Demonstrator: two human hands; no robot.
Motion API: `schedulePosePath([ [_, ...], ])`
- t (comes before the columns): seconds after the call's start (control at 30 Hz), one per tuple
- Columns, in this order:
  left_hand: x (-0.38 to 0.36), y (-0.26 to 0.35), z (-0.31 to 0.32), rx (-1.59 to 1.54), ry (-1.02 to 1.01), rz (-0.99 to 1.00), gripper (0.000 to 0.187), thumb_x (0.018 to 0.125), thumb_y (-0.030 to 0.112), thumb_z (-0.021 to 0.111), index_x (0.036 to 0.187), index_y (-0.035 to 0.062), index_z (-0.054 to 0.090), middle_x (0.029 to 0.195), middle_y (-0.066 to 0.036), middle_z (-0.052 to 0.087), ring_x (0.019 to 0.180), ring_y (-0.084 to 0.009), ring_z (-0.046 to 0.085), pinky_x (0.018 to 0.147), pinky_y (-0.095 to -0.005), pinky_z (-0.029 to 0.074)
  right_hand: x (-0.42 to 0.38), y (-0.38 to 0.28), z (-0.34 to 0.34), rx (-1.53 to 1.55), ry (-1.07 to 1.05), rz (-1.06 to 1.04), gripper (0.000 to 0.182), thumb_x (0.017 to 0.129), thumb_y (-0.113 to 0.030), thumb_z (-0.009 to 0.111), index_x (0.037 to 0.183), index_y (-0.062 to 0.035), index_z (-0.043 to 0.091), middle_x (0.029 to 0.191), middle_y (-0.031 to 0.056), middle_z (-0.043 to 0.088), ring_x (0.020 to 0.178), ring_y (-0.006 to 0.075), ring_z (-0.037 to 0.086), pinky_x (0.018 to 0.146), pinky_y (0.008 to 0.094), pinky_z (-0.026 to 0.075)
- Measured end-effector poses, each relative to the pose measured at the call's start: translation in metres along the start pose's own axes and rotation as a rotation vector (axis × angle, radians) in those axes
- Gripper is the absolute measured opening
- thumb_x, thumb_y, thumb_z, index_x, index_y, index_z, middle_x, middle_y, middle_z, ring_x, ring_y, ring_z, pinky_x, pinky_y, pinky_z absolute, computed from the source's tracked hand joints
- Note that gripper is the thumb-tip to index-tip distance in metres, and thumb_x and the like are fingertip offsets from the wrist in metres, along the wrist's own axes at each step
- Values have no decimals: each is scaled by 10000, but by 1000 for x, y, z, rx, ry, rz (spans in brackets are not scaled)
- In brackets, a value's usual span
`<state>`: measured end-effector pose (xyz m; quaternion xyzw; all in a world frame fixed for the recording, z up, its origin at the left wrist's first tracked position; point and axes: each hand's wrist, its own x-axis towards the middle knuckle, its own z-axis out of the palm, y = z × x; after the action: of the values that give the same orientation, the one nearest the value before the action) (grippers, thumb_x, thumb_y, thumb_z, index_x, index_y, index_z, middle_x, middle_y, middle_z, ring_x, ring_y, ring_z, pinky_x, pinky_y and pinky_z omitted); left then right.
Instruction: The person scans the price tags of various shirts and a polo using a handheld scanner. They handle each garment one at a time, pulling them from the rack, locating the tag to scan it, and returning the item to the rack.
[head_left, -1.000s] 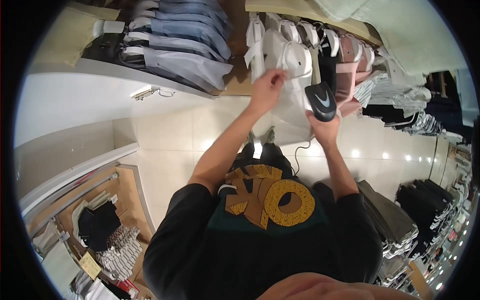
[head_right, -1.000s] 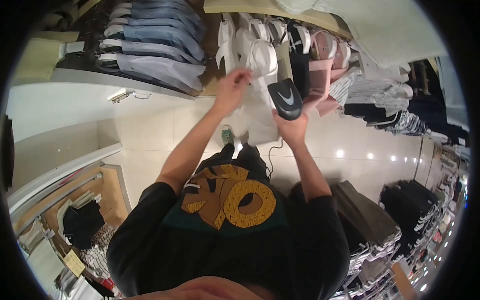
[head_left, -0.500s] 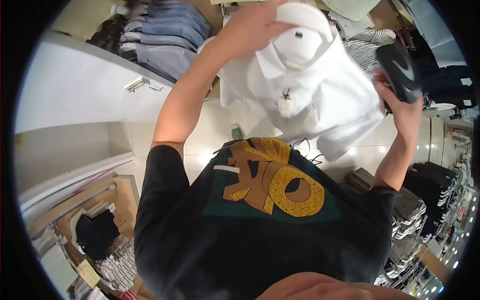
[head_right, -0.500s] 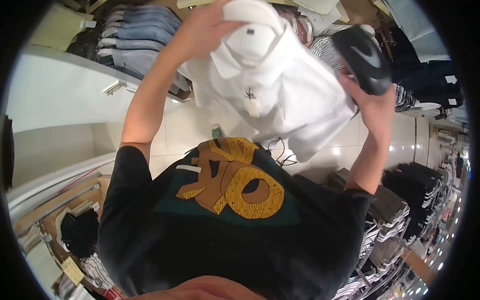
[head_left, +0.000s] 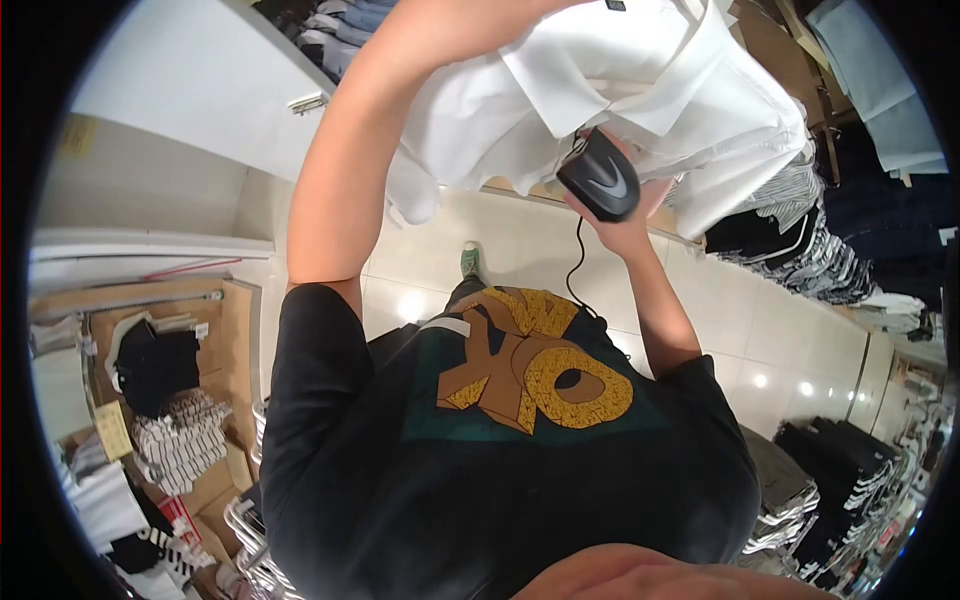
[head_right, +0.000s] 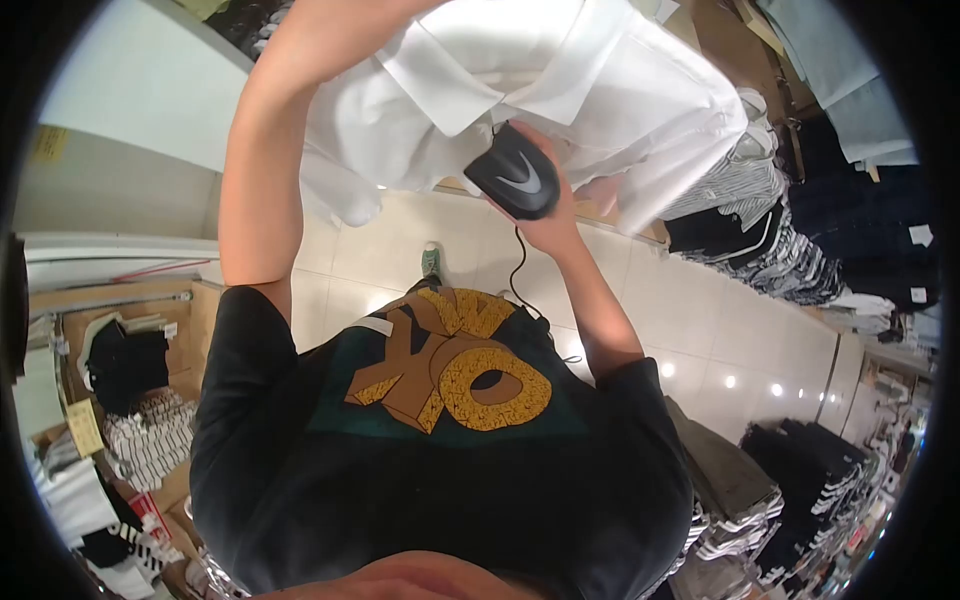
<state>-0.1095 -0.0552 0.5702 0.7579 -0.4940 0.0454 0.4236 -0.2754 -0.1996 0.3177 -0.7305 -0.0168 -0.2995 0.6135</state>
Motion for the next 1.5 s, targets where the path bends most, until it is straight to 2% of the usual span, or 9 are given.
schedulePosePath([
  [0.17, -12, -7, -12, -250, 31, -67, 377, 931, 158, 770, 1182, -102, 664, 1039, -127, 758, 973, -141, 691, 866, -308, 557, -21, -4, -12, -116, -104, 204, 557, 807, -30, 852, 1310, 4, 618, 1139, 80, 696, 1091, 203, 649, 969, 345, 509],
  [0.3, -35, -50, -1, -354, 130, -152, 294, 952, 90, 732, 1183, -84, 681, 1007, -110, 750, 976, -160, 685, 898, -311, 539, -33, -38, -31, 794, -69, 441, 284, 820, 56, 729, 1073, -27, 633, 956, 133, 656, 839, 223, 650, 764, 340, 525],
  [0.37, -50, -77, 23, -636, 136, -215, 227, 958, 56, 712, 1147, -70, 708, 989, -96, 746, 973, -158, 678, 900, -307, 529, -28, -54, -24, 683, -44, 413, 323, 805, 60, 759, 1096, -22, 646, 981, 97, 670, 854, 193, 646, 777, 319, 527],
  [0.47, -90, -87, 48, -633, 134, -292, 530, 945, -13, 737, 1376, 65, 438, 1348, -220, 612, 1126, -202, 641, 875, -286, 547, -16, -73, -3, 217, 0, 325, 448, 796, 84, 794, 1216, -23, 682, 1106, 35, 707, 983, 104, 646, 857, 280, 528],
  [0.57, -122, -101, 69, -316, 127, -15, 355, 952, -37, 679, 1257, 45, 516, 1341, -136, 611, 1175, -194, 605, 867, -258, 508, -11, -84, 15, 306, 33, 336, 486, 807, 89, 781, 1269, -23, 677, 1142, 49, 713, 1031, 108, 649, 883, 283, 532],
  [0.73, -162, -73, 63, -455, -13, -147, 129, 972, 20, 639, 1080, 64, 695, 1358, -155, 581, 1148, -235, 638, 821, -279, 515, -4, -78, 30, 253, 65, 348, 560, 802, 105, 776, 1333, -20, 647, 1166, 44, 718, 1045, 109, 650, 877, 259, 517],
  [1.23, -193, -108, 62, -474, -111, -279, 189, 945, 208, 764, 996, 27, 755, 1401, -206, 517, 1059, -268, 667, 834, -338, 572, 7, -74, 71, -111, 29, 330, 455, 857, -3, 816, 1279, 24, 645, 1138, 31, 705, 999, 83, 615, 874, 255, 505],
  [1.33, -192, -108, 61, -475, -89, -306, 191, 935, 202, 770, 1006, 25, 757, 1406, -203, 519, 1043, -250, 673, 816, -338, 566, 7, -77, 74, -57, 111, 217, 289, 867, -91, 811, 1119, 19, 721, 926, 48, 766, 822, 69, 651, 747, 278, 531],
  [1.5, -195, -101, 68, -172, 14, -290, 190, 914, 168, 775, 1024, 13, 761, 1388, -228, 538, 911, -226, 715, 738, -334, 564, 8, -89, 83, -472, 62, 205, 458, 825, -168, 842, 1209, 12, 669, 884, 151, 767, 791, 265, 769, 720, 360, 574],
])
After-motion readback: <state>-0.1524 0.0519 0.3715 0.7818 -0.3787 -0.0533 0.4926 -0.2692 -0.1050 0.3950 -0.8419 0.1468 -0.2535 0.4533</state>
